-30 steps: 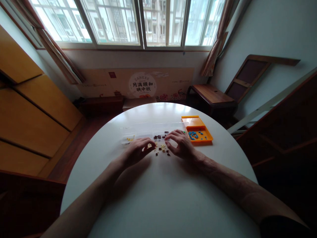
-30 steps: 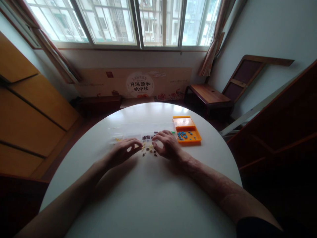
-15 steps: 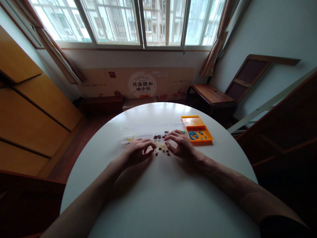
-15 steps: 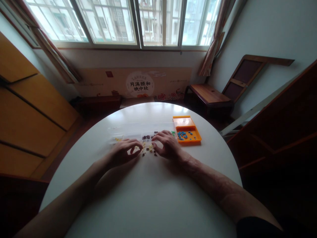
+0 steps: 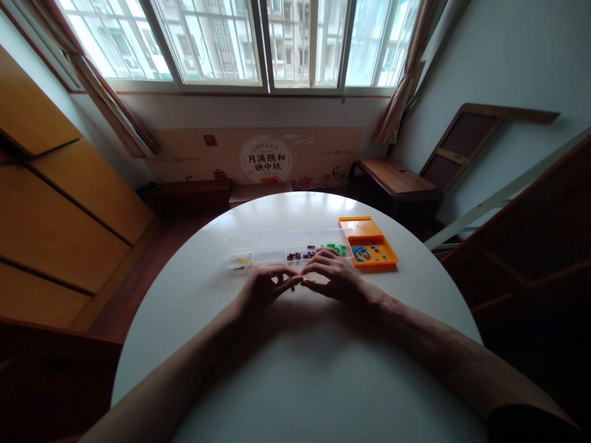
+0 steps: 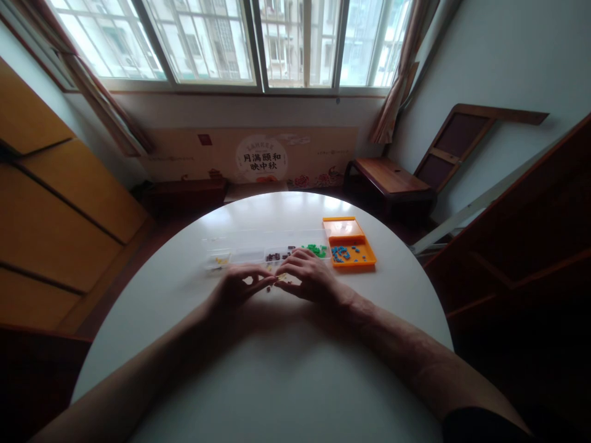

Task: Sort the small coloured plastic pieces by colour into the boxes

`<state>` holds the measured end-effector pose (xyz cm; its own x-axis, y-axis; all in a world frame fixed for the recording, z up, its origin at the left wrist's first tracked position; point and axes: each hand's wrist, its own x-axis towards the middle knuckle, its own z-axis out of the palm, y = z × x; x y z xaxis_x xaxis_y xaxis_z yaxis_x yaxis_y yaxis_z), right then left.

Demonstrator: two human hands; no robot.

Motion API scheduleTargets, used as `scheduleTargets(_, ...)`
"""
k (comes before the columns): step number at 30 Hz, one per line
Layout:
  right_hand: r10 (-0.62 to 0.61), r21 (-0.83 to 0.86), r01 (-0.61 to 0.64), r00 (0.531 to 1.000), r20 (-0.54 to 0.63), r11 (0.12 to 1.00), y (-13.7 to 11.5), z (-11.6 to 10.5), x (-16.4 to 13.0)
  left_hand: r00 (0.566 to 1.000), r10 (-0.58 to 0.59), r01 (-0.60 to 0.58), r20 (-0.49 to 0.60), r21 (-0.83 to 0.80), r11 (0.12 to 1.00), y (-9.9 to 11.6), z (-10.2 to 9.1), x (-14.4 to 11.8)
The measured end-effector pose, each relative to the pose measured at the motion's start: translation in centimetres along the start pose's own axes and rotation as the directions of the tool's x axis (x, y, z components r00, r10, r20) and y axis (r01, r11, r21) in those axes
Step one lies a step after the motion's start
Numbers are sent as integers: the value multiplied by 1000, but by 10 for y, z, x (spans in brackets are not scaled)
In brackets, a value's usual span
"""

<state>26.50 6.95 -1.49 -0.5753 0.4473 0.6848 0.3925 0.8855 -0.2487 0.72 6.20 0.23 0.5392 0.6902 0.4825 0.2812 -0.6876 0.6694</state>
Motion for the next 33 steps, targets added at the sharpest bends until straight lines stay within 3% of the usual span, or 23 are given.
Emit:
scheduleTargets(12,-41,-30,40,999,-26,999,-2,-2,2,1000,-19,19,5,-15,1000,1,-1,1)
scheduleTargets(16,145,-57,-150,985,-91,987,3,1,-2,1000,10,-10,2,182,983,3,-9,1)
scheduleTargets(19,320,-78,-339,927,-194,937,7,2,-4,996,55,-75,67,341,937,2,-16,-1)
scheduleTargets(22,404,-85,-433,884,-236,897,9,2,-4,989,71,-116,129,387,915,0,-20,-5)
scheduleTargets(27,391,-78,-412,900,-194,908,5,2,-4,975,63,-147,212,407,902,-4,-23,-9)
scheduleTargets(33,312,-75,-325,939,-142,943,2,4,-3,978,97,-162,185,378,912,-12,-19,-8)
